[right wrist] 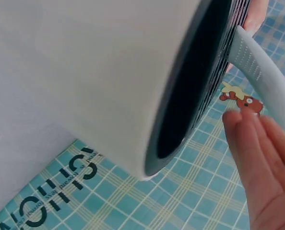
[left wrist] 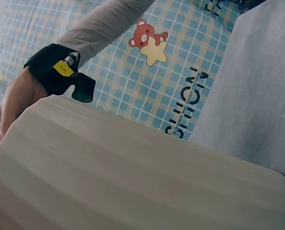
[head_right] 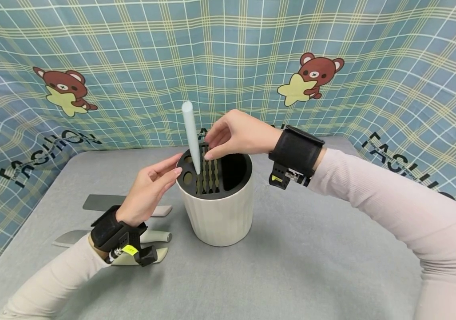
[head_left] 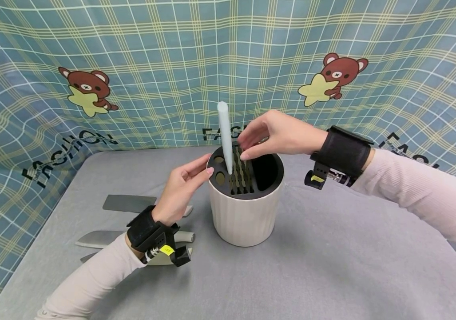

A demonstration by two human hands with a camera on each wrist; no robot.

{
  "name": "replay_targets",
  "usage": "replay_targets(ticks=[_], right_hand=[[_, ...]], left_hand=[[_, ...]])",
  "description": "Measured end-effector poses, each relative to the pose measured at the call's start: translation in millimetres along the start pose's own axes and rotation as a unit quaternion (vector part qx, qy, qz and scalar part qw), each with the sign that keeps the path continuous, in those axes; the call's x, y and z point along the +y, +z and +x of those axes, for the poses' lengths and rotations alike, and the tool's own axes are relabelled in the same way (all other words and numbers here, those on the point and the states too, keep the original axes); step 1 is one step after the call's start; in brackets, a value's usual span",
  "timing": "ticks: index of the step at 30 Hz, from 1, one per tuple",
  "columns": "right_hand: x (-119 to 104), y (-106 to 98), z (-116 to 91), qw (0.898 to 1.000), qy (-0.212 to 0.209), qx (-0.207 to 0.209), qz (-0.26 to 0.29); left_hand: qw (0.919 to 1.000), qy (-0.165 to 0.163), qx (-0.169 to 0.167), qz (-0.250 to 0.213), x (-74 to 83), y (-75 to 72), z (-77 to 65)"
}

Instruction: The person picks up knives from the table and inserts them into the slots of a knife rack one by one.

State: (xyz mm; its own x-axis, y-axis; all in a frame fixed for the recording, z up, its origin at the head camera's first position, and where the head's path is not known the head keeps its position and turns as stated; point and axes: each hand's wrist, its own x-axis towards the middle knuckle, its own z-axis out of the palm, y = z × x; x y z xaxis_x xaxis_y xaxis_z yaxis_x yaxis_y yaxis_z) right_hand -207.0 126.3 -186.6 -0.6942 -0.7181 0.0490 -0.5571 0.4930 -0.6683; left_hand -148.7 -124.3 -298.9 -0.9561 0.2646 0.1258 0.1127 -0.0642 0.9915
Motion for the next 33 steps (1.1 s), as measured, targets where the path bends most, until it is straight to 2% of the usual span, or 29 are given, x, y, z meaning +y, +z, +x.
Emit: replay_targets(ticks=[3, 6, 7, 8, 10, 12, 13, 14, 15, 17, 19, 20, 23, 25, 26, 28, 30, 32, 33], right_hand=[[7.3, 2.2, -8.6, 0.998, 0.027, 0.047, 0.018], [18.4, 8.1, -19.3, 0.99, 0.058, 0.105, 0.07], [22.6, 10.4, -23.7, 0.986, 0.066, 0.121, 0.093], [26.0, 12.8, -28.1, 0.981, 0.076, 0.134, 0.118], [33.9, 17.4, -36.5, 0.969, 0.09, 0.15, 0.172], [41.7, 22.3, -43.9, 0.958, 0.101, 0.148, 0.223], [44.9, 24.9, -47.1, 0.952, 0.106, 0.147, 0.246], [47.8, 27.6, -50.0, 0.947, 0.11, 0.144, 0.266], [51.1, 30.0, -52.6, 0.943, 0.113, 0.14, 0.28], [55.1, 35.1, -56.4, 0.938, 0.12, 0.134, 0.296], [57.4, 39.3, -59.2, 0.936, 0.127, 0.13, 0.301], [58.0, 40.6, -60.1, 0.936, 0.13, 0.129, 0.301], [58.8, 43.4, -61.2, 0.935, 0.137, 0.13, 0.301], [58.9, 44.0, -61.2, 0.935, 0.137, 0.131, 0.3], [59.0, 44.0, -61.2, 0.935, 0.136, 0.132, 0.299], [58.9, 43.7, -61.1, 0.936, 0.134, 0.131, 0.296], [59.2, 43.2, -60.9, 0.938, 0.135, 0.133, 0.29], [59.7, 42.7, -60.7, 0.939, 0.135, 0.134, 0.286], [59.8, 42.5, -60.6, 0.939, 0.136, 0.135, 0.285]], left_hand=[[1.0, 0.004, -0.002, 0.0, 0.1, 0.1, -1.0], [0.9999, 0.014, -0.004, 0.002, -2.8, -0.6, -1.1], [0.9994, 0.032, -0.01, -0.006, -16.5, -6.5, 4.6], [0.9984, 0.051, -0.016, -0.019, -36.8, -15.5, 13.6], [0.9983, 0.053, -0.017, -0.019, -38.6, -15.8, 14.0], [0.998, 0.057, -0.02, -0.018, -37.5, -15.1, 12.9], [0.9969, 0.066, -0.029, -0.03, -56.5, -23.4, 20.7], [0.9978, 0.057, -0.026, -0.02, -46.1, -18.7, 15.8], [0.9987, 0.045, -0.022, -0.009, -28.8, -10.7, 7.5], [0.9974, 0.063, -0.032, -0.018, -40.9, -17.0, 12.2], [0.9954, 0.084, -0.04, -0.024, -68.3, -29.5, 24.5], [0.9956, 0.087, -0.035, -0.011, -63.1, -27.3, 22.9], [0.9937, 0.104, -0.04, -0.009, -100.0, -44.6, 40.0], [0.9948, 0.092, -0.043, -0.008, -85.5, -39.9, 33.6], [0.9946, 0.091, -0.048, -0.012, -88.3, -42.3, 34.0], [0.9948, 0.087, -0.05, -0.016, -83.1, -44.8, 32.0], [0.9961, 0.077, -0.044, -0.004, -69.9, -46.3, 27.0], [0.9951, 0.09, -0.037, 0.016, -81.9, -61.7, 34.0], [0.9956, 0.083, -0.031, 0.031, -70.2, -62.3, 30.5]])
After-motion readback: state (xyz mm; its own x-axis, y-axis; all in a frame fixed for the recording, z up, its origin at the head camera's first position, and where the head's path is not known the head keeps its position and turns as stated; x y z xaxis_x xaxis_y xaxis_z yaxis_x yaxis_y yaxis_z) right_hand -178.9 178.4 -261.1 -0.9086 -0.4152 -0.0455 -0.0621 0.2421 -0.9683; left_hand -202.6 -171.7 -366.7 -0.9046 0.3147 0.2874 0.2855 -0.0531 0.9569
